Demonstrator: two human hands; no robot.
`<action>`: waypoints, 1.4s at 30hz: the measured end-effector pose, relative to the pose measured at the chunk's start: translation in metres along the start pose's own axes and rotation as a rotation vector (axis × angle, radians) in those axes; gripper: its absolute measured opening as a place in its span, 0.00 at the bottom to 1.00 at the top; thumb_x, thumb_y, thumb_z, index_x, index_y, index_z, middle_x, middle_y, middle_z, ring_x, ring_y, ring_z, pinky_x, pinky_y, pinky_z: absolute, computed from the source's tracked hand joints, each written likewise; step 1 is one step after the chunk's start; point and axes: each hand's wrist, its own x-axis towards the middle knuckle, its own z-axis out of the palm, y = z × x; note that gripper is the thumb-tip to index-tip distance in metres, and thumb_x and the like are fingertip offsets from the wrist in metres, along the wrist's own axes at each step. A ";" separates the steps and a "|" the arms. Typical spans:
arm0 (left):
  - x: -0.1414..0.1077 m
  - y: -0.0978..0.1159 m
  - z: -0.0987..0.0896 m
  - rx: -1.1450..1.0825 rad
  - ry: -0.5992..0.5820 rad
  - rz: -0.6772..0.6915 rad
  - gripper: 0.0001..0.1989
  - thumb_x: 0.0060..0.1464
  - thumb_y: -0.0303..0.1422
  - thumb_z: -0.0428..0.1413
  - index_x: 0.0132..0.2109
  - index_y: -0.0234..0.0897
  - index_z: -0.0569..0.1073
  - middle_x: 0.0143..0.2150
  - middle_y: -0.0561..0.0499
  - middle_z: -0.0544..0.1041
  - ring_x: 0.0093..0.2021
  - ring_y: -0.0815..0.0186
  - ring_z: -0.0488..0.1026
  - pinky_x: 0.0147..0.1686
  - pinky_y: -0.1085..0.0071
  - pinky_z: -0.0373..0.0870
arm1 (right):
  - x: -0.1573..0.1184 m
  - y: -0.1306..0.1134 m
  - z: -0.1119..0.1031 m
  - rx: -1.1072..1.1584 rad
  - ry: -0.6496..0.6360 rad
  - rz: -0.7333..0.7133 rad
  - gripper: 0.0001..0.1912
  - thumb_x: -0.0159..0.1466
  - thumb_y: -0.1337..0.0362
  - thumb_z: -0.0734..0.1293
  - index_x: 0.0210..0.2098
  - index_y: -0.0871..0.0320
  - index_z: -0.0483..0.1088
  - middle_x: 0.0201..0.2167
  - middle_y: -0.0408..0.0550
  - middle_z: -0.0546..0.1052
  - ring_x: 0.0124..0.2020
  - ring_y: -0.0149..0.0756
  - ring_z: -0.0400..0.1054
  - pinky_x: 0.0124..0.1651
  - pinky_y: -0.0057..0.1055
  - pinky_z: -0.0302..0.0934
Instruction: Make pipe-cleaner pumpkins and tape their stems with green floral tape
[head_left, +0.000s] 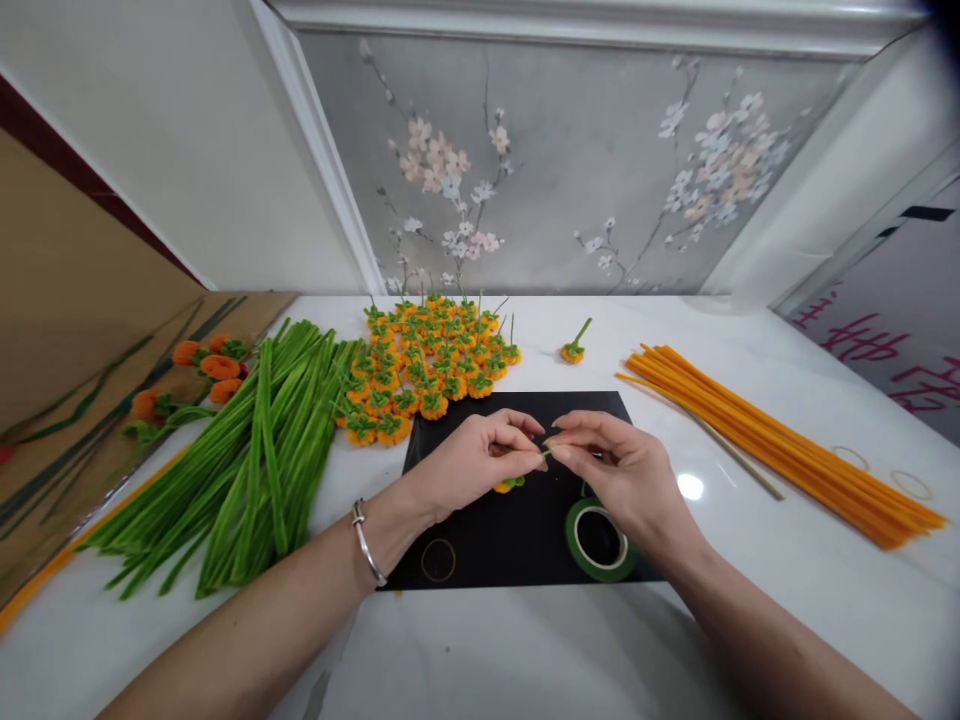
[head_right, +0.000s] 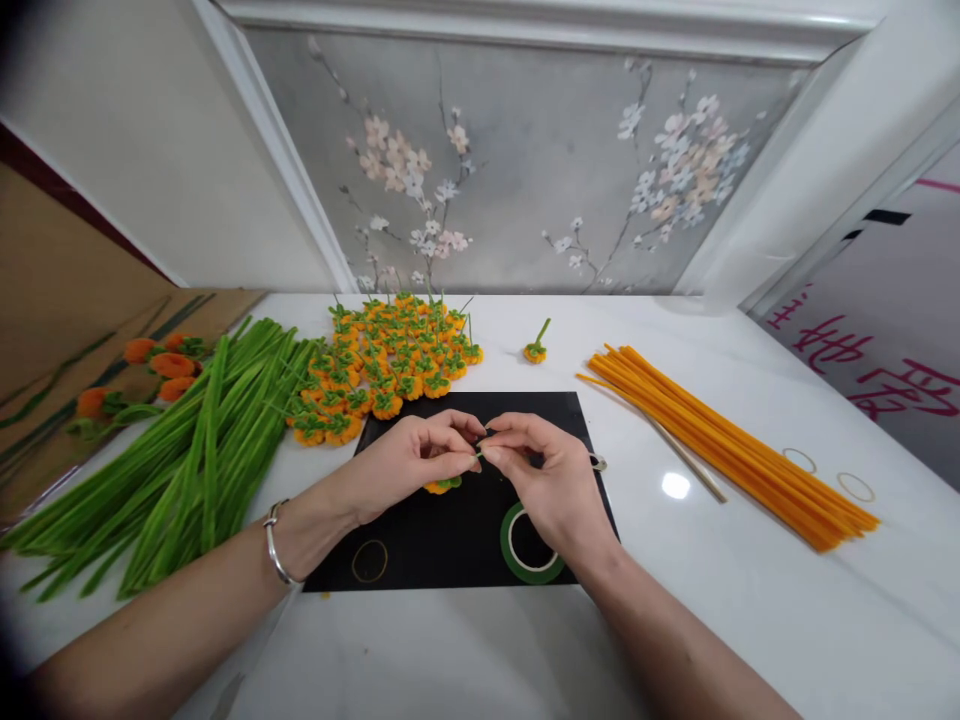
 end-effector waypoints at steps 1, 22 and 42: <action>0.000 0.000 0.000 0.018 0.028 0.008 0.06 0.50 0.30 0.59 0.28 0.34 0.78 0.48 0.45 0.70 0.50 0.61 0.68 0.47 0.67 0.63 | 0.000 0.000 0.000 -0.018 0.006 0.001 0.12 0.54 0.62 0.71 0.38 0.57 0.73 0.30 0.47 0.80 0.33 0.38 0.74 0.39 0.34 0.66; -0.001 0.001 -0.006 -0.316 -0.077 -0.163 0.13 0.45 0.26 0.63 0.40 0.34 0.71 0.30 0.54 0.75 0.29 0.74 0.70 0.33 0.76 0.65 | -0.002 -0.004 -0.006 -0.153 -0.126 -0.058 0.19 0.62 0.60 0.64 0.52 0.54 0.69 0.37 0.46 0.81 0.39 0.39 0.73 0.44 0.36 0.64; -0.003 -0.003 -0.010 -0.348 -0.026 -0.229 0.07 0.49 0.32 0.62 0.35 0.32 0.79 0.28 0.51 0.73 0.24 0.76 0.63 0.24 0.77 0.61 | 0.015 0.012 -0.054 -0.938 -0.066 -0.044 0.05 0.59 0.65 0.62 0.29 0.54 0.70 0.30 0.48 0.73 0.31 0.40 0.68 0.32 0.34 0.56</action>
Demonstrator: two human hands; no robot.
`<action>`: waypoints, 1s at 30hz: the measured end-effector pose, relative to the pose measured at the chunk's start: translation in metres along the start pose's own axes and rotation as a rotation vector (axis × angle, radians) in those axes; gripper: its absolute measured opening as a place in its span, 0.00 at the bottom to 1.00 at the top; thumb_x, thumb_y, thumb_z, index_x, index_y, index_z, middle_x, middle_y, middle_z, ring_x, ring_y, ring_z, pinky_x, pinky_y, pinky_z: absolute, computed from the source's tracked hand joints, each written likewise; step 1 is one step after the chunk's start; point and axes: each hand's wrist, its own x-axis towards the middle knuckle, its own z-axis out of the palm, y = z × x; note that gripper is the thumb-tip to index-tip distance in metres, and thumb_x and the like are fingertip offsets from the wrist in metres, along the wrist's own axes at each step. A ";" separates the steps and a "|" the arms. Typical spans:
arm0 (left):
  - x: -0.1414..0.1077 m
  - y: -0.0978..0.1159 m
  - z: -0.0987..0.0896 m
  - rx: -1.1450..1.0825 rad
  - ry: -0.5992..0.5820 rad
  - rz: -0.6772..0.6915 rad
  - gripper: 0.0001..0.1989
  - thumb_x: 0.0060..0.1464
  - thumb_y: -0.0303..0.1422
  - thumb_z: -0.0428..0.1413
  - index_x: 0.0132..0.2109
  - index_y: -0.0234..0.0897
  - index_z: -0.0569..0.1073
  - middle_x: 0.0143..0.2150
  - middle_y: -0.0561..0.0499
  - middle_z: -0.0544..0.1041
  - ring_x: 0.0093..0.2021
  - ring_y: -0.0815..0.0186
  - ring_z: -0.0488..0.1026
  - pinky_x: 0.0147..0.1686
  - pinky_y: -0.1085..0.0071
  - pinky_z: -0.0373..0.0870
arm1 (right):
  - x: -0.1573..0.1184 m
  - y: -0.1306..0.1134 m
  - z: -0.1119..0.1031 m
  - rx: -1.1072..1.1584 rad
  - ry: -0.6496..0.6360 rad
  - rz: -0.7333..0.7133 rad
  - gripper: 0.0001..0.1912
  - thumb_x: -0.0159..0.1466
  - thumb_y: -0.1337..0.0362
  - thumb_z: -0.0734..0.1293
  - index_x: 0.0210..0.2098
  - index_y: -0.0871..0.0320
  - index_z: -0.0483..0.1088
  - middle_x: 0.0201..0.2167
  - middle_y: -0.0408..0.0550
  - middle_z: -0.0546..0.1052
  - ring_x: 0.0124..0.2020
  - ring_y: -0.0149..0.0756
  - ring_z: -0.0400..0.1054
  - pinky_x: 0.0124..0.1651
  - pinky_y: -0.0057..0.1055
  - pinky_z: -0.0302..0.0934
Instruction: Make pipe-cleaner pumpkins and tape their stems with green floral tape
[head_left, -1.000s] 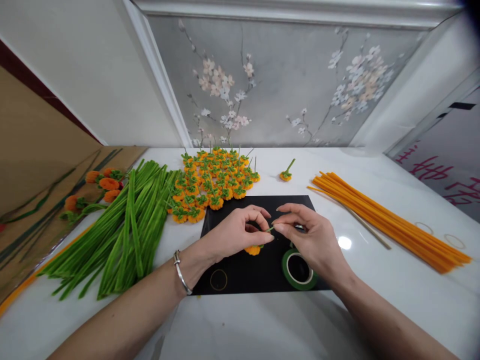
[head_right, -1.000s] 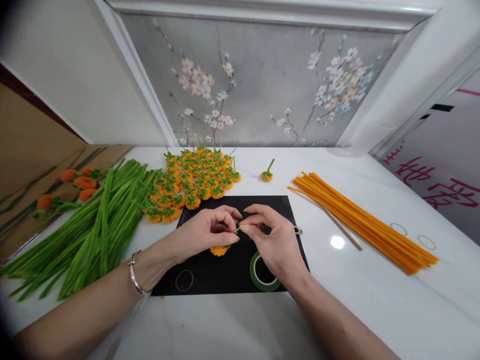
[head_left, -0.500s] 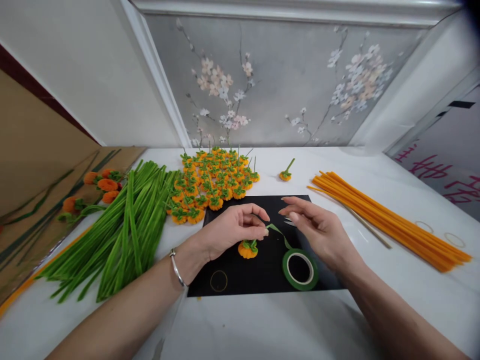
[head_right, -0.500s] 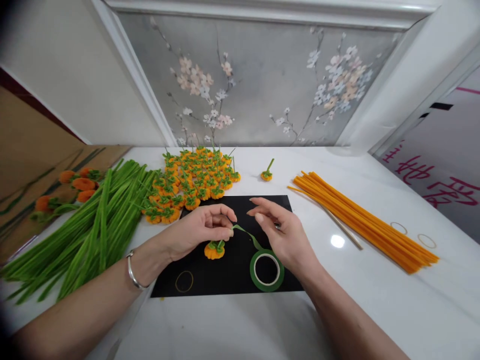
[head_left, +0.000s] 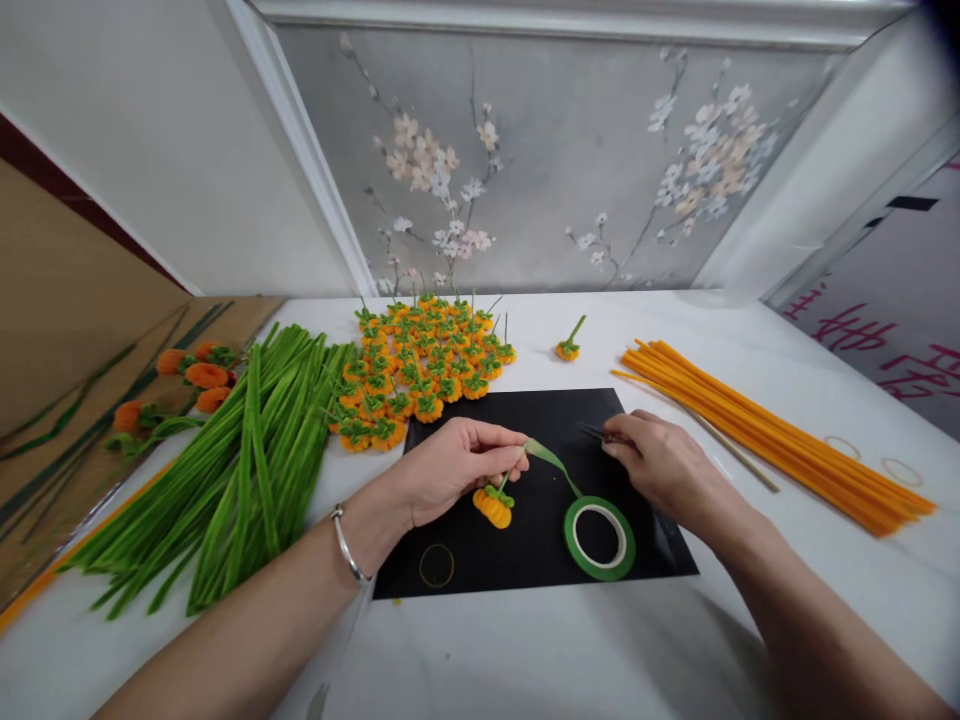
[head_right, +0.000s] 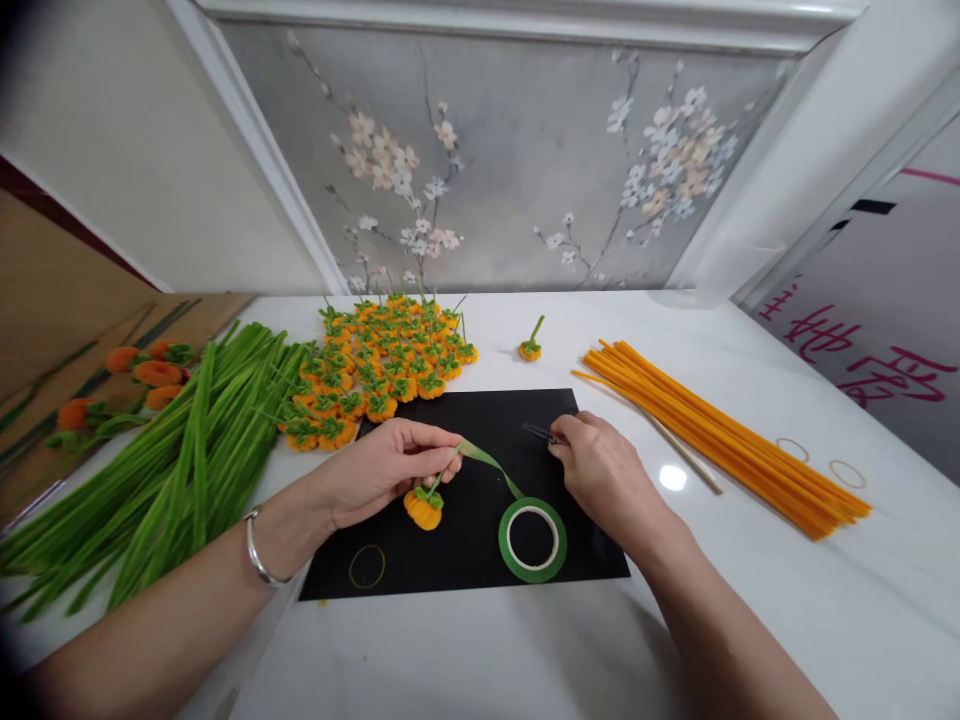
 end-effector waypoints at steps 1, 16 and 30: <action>0.000 0.000 0.001 -0.009 -0.005 -0.008 0.07 0.49 0.32 0.62 0.35 0.32 0.79 0.28 0.51 0.73 0.24 0.76 0.63 0.23 0.78 0.60 | -0.003 -0.008 -0.003 0.108 0.026 0.007 0.06 0.60 0.63 0.61 0.29 0.55 0.68 0.30 0.49 0.73 0.30 0.39 0.68 0.32 0.34 0.57; 0.000 0.001 -0.009 -0.125 0.041 -0.019 0.09 0.50 0.30 0.61 0.37 0.33 0.70 0.28 0.52 0.74 0.27 0.75 0.68 0.27 0.80 0.62 | -0.048 -0.097 0.022 1.669 -0.499 0.647 0.16 0.56 0.52 0.69 0.33 0.60 0.71 0.27 0.44 0.67 0.24 0.28 0.58 0.26 0.26 0.51; 0.000 -0.003 -0.004 -0.172 0.047 -0.022 0.05 0.51 0.29 0.61 0.35 0.32 0.74 0.28 0.51 0.74 0.27 0.75 0.69 0.28 0.79 0.66 | -0.051 -0.096 0.047 1.601 -0.403 0.501 0.15 0.61 0.51 0.65 0.34 0.58 0.68 0.29 0.42 0.66 0.27 0.28 0.57 0.30 0.27 0.52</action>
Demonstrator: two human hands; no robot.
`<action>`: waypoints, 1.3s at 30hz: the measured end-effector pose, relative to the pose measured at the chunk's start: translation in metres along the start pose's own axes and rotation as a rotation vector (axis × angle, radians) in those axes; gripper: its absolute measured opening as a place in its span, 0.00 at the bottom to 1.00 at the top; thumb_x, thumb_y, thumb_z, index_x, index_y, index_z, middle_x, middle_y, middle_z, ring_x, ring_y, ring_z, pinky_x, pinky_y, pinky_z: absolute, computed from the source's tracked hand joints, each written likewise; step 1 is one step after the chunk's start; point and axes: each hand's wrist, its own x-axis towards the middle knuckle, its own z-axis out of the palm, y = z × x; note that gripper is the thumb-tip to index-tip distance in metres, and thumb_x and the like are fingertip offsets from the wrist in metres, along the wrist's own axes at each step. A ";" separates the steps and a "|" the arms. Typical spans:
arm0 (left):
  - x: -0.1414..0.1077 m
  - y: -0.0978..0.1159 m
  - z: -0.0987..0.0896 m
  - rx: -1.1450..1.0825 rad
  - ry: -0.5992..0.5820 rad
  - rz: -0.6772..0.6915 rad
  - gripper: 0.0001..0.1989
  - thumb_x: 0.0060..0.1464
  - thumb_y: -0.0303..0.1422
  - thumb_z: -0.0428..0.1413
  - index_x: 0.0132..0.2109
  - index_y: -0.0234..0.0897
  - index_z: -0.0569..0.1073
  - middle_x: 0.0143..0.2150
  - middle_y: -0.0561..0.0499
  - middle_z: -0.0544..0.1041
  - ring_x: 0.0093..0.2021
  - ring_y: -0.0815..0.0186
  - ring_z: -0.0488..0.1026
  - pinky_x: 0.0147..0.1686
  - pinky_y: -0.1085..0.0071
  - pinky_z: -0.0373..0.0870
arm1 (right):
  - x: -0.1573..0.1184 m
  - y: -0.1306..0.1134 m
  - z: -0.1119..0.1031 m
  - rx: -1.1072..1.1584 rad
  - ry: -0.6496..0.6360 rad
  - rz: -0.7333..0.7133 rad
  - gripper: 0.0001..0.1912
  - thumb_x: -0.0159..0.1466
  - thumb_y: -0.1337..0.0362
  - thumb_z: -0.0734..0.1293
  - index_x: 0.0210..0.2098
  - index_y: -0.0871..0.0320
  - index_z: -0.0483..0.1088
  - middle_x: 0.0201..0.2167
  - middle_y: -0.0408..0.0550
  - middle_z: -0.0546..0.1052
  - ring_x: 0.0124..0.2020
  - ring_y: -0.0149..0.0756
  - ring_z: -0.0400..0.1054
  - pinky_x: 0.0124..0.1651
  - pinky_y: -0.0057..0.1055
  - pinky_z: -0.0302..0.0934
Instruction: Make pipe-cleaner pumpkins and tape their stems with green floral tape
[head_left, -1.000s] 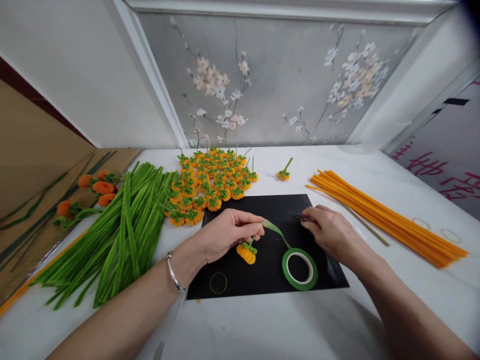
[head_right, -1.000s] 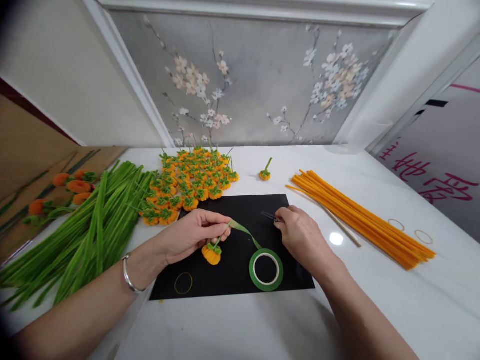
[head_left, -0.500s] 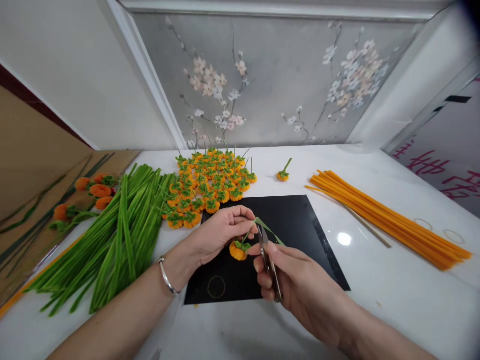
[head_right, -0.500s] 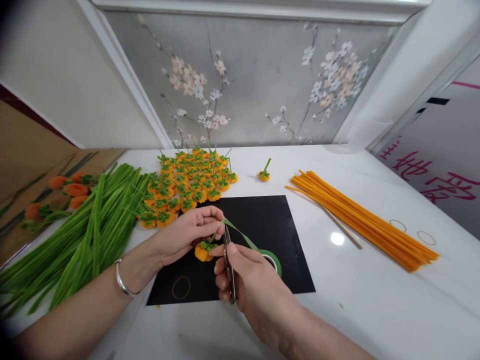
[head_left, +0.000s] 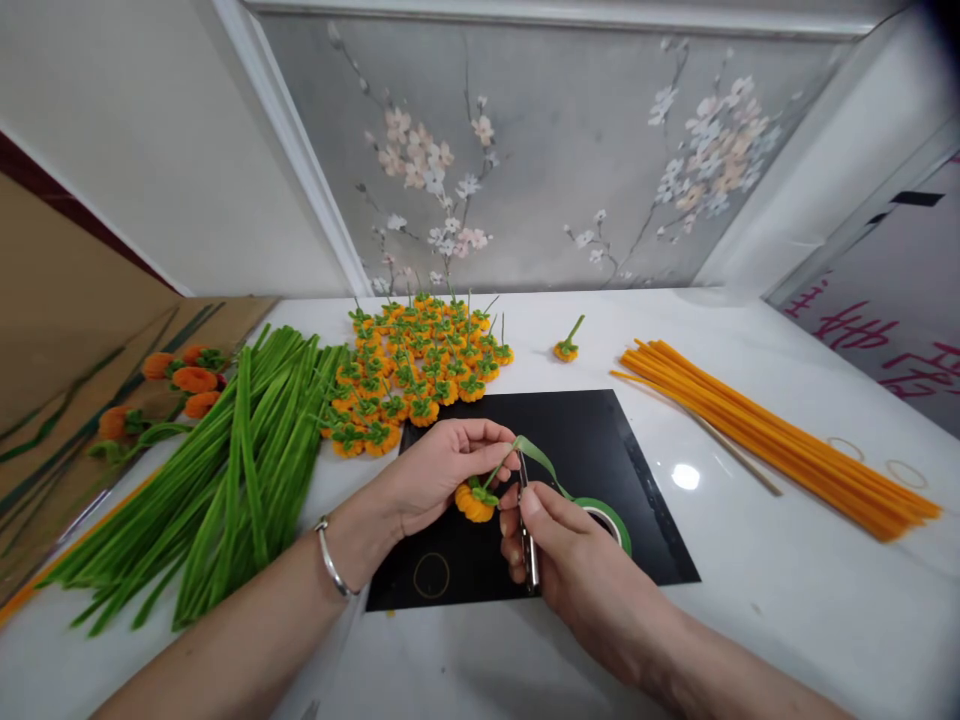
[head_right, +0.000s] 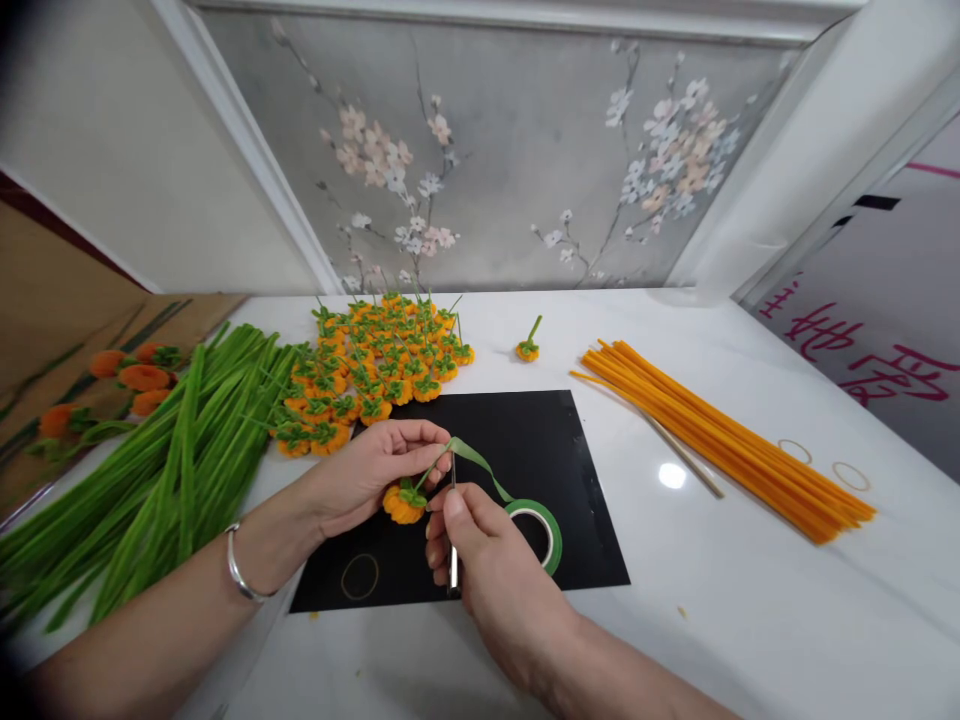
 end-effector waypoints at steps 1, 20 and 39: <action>0.000 0.000 0.001 -0.007 -0.002 0.007 0.05 0.51 0.29 0.61 0.35 0.32 0.74 0.28 0.51 0.74 0.27 0.74 0.70 0.29 0.79 0.66 | 0.000 0.000 -0.001 -0.006 0.003 -0.016 0.15 0.62 0.51 0.65 0.34 0.58 0.68 0.29 0.42 0.66 0.27 0.28 0.56 0.30 0.27 0.51; -0.002 -0.004 0.012 0.190 0.031 0.151 0.03 0.53 0.28 0.58 0.33 0.32 0.72 0.27 0.54 0.73 0.28 0.74 0.68 0.31 0.76 0.64 | 0.005 0.002 -0.002 -0.044 0.032 -0.086 0.16 0.64 0.50 0.63 0.34 0.58 0.64 0.26 0.39 0.60 0.25 0.26 0.52 0.28 0.26 0.50; -0.006 0.003 0.011 -0.142 0.031 0.020 0.06 0.48 0.28 0.63 0.35 0.31 0.77 0.27 0.50 0.74 0.27 0.73 0.69 0.28 0.77 0.66 | 0.017 -0.051 -0.055 -1.378 0.488 -0.543 0.13 0.65 0.60 0.59 0.48 0.57 0.62 0.37 0.51 0.74 0.33 0.42 0.69 0.34 0.35 0.58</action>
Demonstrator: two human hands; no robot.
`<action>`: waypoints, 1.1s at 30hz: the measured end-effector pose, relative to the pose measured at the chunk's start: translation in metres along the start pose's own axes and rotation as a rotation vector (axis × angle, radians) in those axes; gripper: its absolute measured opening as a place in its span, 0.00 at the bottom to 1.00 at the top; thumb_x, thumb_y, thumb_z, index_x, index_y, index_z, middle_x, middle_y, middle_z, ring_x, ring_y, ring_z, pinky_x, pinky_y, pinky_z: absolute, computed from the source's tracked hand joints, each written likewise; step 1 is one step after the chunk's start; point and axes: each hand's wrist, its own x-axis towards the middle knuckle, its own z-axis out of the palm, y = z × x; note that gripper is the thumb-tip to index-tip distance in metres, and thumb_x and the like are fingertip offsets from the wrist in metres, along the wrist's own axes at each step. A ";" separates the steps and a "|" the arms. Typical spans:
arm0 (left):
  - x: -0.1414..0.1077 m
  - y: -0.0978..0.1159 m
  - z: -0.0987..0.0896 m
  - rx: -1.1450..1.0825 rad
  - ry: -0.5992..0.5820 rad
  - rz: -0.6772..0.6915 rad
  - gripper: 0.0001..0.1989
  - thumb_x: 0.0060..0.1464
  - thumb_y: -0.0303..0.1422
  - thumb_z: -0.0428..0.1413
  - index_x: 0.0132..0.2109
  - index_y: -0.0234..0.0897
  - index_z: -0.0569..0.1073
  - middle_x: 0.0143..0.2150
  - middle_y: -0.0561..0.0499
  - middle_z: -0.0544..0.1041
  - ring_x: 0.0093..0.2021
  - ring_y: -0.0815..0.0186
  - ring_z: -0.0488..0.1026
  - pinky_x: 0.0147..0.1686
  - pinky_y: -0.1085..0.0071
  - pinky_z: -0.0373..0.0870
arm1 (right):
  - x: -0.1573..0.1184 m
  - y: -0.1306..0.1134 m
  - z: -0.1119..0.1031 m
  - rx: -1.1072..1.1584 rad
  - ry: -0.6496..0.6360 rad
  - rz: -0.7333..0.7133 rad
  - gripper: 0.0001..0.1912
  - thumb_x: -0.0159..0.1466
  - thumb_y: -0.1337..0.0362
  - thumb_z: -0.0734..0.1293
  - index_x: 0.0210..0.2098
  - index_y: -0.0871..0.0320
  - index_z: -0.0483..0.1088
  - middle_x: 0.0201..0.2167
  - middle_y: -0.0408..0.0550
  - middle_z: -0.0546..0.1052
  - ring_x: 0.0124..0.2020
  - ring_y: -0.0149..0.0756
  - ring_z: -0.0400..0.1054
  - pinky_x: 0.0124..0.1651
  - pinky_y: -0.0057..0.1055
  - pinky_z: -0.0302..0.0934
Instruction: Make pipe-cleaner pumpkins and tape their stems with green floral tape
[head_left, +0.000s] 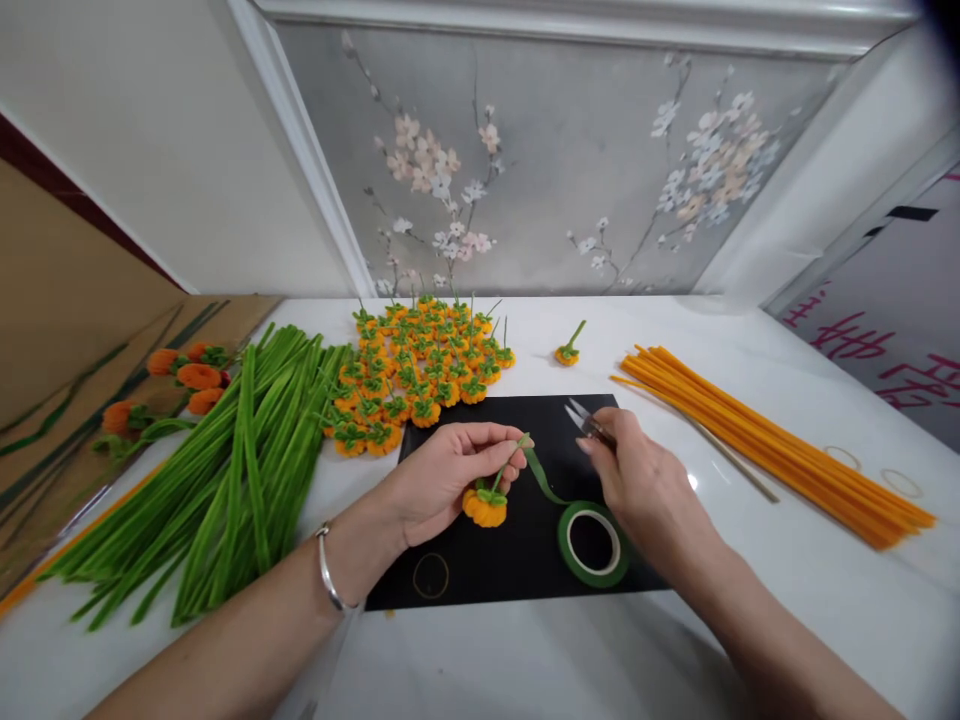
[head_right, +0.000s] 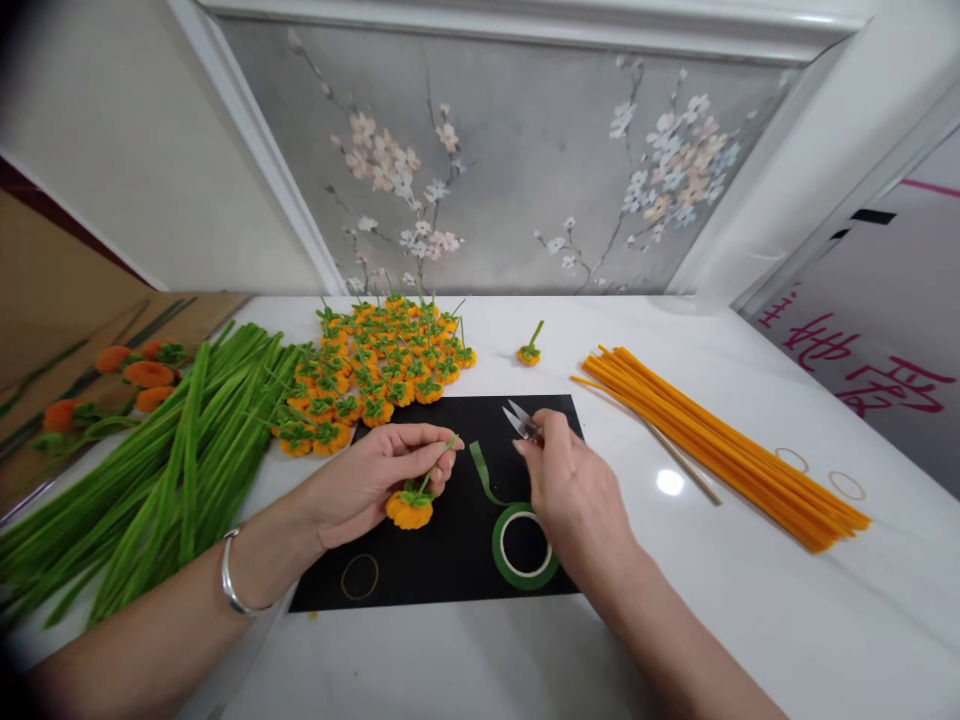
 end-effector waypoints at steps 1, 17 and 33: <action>-0.001 0.000 0.001 -0.003 -0.005 0.001 0.05 0.49 0.28 0.63 0.35 0.31 0.77 0.27 0.50 0.74 0.27 0.73 0.69 0.28 0.78 0.65 | 0.004 0.007 -0.001 -0.167 -0.003 -0.022 0.11 0.65 0.62 0.59 0.46 0.57 0.65 0.38 0.52 0.75 0.35 0.45 0.70 0.34 0.36 0.58; -0.002 -0.009 0.005 0.191 0.040 0.100 0.10 0.47 0.31 0.64 0.39 0.35 0.81 0.32 0.48 0.79 0.32 0.70 0.72 0.37 0.73 0.68 | 0.004 0.000 -0.007 0.223 -0.055 -0.125 0.12 0.64 0.57 0.63 0.42 0.55 0.72 0.39 0.48 0.76 0.39 0.39 0.70 0.41 0.35 0.63; -0.001 -0.017 0.014 0.344 0.083 0.187 0.16 0.49 0.31 0.62 0.47 0.37 0.77 0.34 0.50 0.80 0.34 0.70 0.73 0.40 0.72 0.70 | -0.012 -0.022 0.004 0.479 -0.165 -0.094 0.10 0.64 0.60 0.62 0.29 0.58 0.68 0.25 0.43 0.70 0.25 0.31 0.60 0.28 0.27 0.54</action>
